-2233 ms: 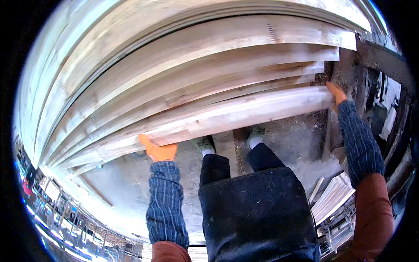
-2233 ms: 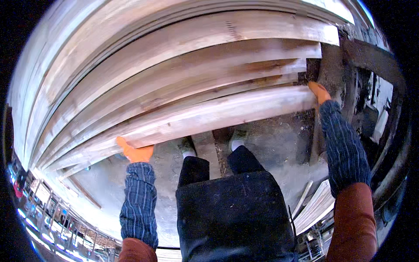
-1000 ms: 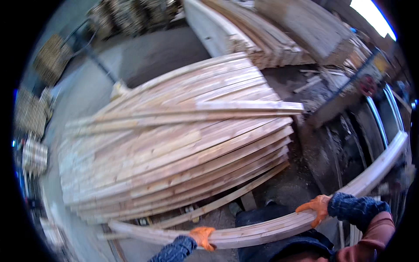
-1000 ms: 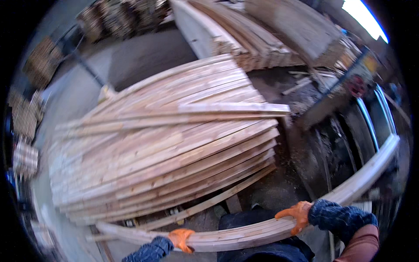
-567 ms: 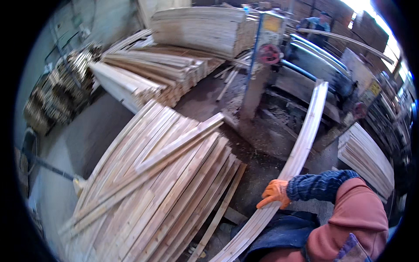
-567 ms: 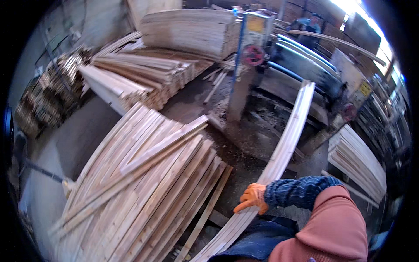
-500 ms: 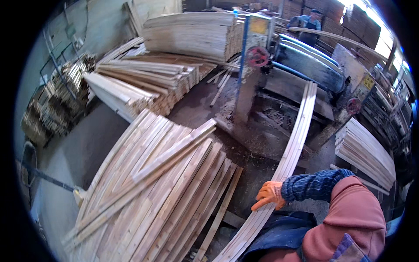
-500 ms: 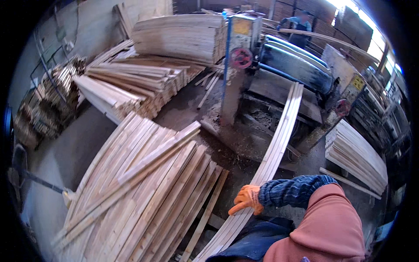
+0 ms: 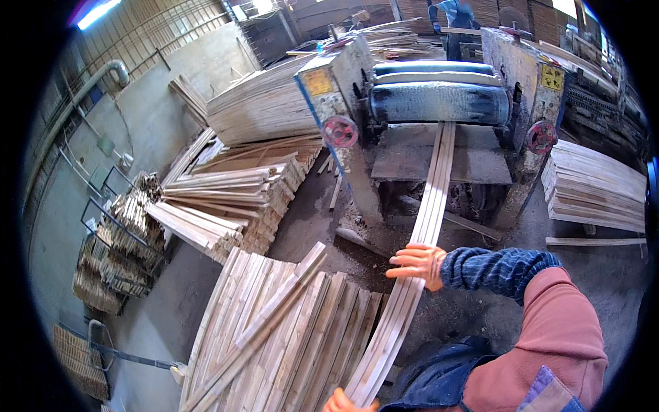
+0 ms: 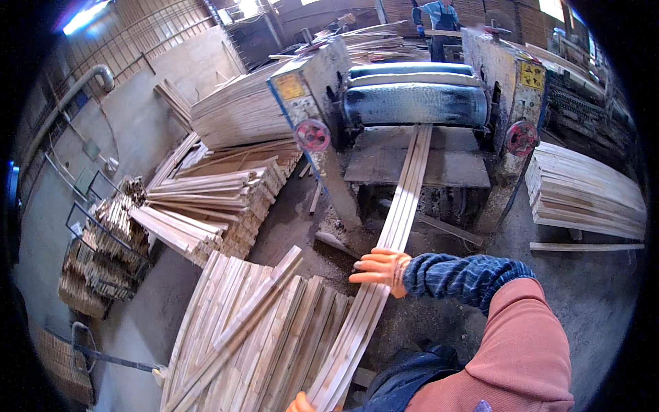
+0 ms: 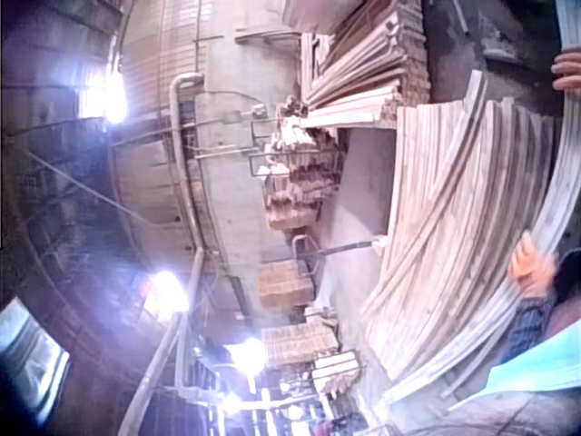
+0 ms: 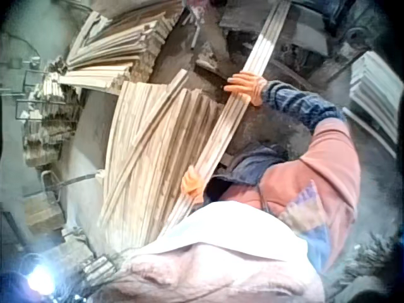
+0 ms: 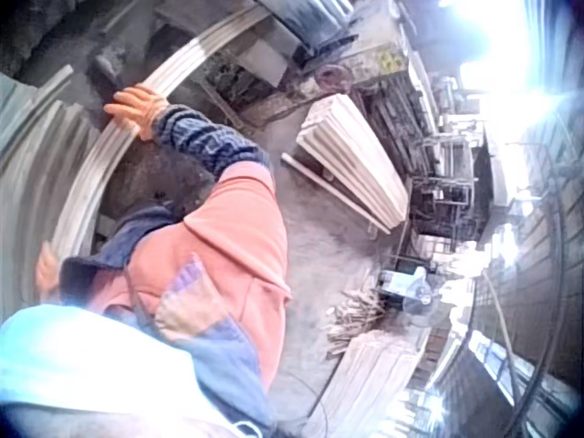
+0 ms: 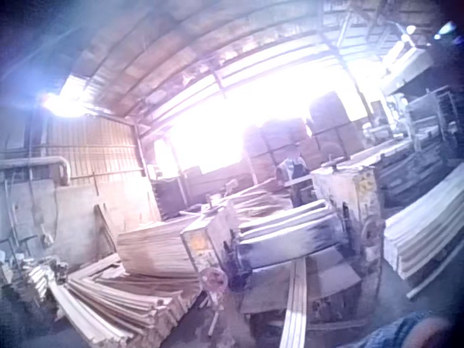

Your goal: The person feeds thin wood strips through a gluing machine and then organizes them into a large stack on the floor, handling the strips by hand while wearing gloves.

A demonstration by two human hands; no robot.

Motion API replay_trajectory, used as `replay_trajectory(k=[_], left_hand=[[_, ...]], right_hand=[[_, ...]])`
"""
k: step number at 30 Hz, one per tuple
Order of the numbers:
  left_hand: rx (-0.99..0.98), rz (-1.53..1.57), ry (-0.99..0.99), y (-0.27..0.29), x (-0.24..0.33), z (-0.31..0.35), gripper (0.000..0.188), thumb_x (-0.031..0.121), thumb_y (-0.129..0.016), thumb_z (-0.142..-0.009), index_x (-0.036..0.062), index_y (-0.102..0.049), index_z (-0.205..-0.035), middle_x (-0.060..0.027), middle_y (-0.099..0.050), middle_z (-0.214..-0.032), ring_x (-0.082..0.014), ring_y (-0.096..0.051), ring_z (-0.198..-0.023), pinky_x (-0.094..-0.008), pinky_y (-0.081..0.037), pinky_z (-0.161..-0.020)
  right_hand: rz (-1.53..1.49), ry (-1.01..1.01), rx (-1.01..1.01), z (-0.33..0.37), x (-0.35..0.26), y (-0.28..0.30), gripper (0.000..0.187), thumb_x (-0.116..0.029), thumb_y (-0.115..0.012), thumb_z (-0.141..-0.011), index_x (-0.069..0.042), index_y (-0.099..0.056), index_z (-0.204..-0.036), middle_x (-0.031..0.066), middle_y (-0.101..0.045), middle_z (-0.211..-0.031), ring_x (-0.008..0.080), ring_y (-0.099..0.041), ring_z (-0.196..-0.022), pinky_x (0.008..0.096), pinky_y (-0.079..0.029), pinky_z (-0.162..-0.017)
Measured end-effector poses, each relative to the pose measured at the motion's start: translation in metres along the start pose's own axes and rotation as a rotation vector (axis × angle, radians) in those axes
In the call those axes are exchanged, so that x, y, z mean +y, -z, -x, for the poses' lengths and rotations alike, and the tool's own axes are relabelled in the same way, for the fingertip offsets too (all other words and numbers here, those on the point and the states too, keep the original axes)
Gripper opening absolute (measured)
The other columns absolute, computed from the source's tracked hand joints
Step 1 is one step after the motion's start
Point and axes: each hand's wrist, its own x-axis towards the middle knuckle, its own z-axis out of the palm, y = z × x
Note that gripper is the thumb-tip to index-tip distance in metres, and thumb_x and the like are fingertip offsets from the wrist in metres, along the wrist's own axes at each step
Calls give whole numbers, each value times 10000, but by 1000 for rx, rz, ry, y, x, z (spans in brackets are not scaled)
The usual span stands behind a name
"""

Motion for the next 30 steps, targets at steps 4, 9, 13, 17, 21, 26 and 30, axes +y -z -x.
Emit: replay_trajectory(k=[4, 9, 13, 17, 21, 26, 30], left_hand=[[-111, 78, -107, -42, 59, -14, 309, 215, -599, -946, 137, -643, -1241, -85, -714, -1057, -310, -671, -1006, -476, -545, -848], [-599, 104, 14, -61, 137, -30, 1150, 495, -911, -601, 136, -379, -1556, -152, -531, -1458, -347, -479, -1368, -475, -357, -1157], [-340, 330, -71, -40, 155, -37, 1027, 521, -851, -694, 120, -414, -1533, -188, -596, -1358, -382, -533, -1286, -482, -413, -1104], [-184, 229, -240, -74, 68, 8, 986, 502, -849, -694, 110, -454, -1507, -190, -652, -1247, -399, -591, -1180, -491, -474, -1025], [-377, 108, -148, -43, 9, 40, 966, 499, -844, -694, 111, -461, -1492, -177, -654, -1229, -394, -599, -1153, -496, -478, -998], [-575, 30, -110, -27, -39, 63, 942, 494, -838, -694, 112, -469, -1472, -161, -655, -1207, -387, -609, -1120, -502, -482, -966], [-622, 28, -100, -28, -49, 88, 922, 490, -832, -694, 112, -476, -1456, -148, -656, -1189, -381, -617, -1094, -507, -486, -939]], right_hand=[[-137, 293, 157, 19, -6, -36, 1197, -154, -807, -487, -282, -353, -1587, 99, -543, -1432, 334, -517, -1338, 534, -343, -1190], [-94, 436, 96, 23, -45, -80, 1167, -245, -810, -477, -248, -392, -1566, 55, -613, -1308, 271, -615, -1195, 487, -418, -1110], [-157, 506, -128, 14, 14, -57, 1258, -267, -849, -407, -255, -372, -1571, 41, -636, -1217, 256, -639, -1096, 442, -464, -992], [-73, 500, -102, 20, 86, -59, 1296, -279, -863, -372, -260, -385, -1577, 28, -649, -1258, 249, -645, -1109, 431, -435, -1054], [-69, 474, -149, 11, 121, -49, 1291, -242, -877, -374, -268, -401, -1573, 31, -658, -1278, 245, -623, -1192, 436, -373, -1130], [-67, 424, -189, 9, 134, -38, 1266, -211, -894, -403, -282, -404, -1568, 27, -647, -1309, 237, -596, -1243, 465, -331, -1169], [-32, 343, -238, 24, 167, -19, 1124, -194, -878, -521, -298, -424, -1543, 30, -616, -1385, 245, -543, -1327, 501, -291, -1205]])
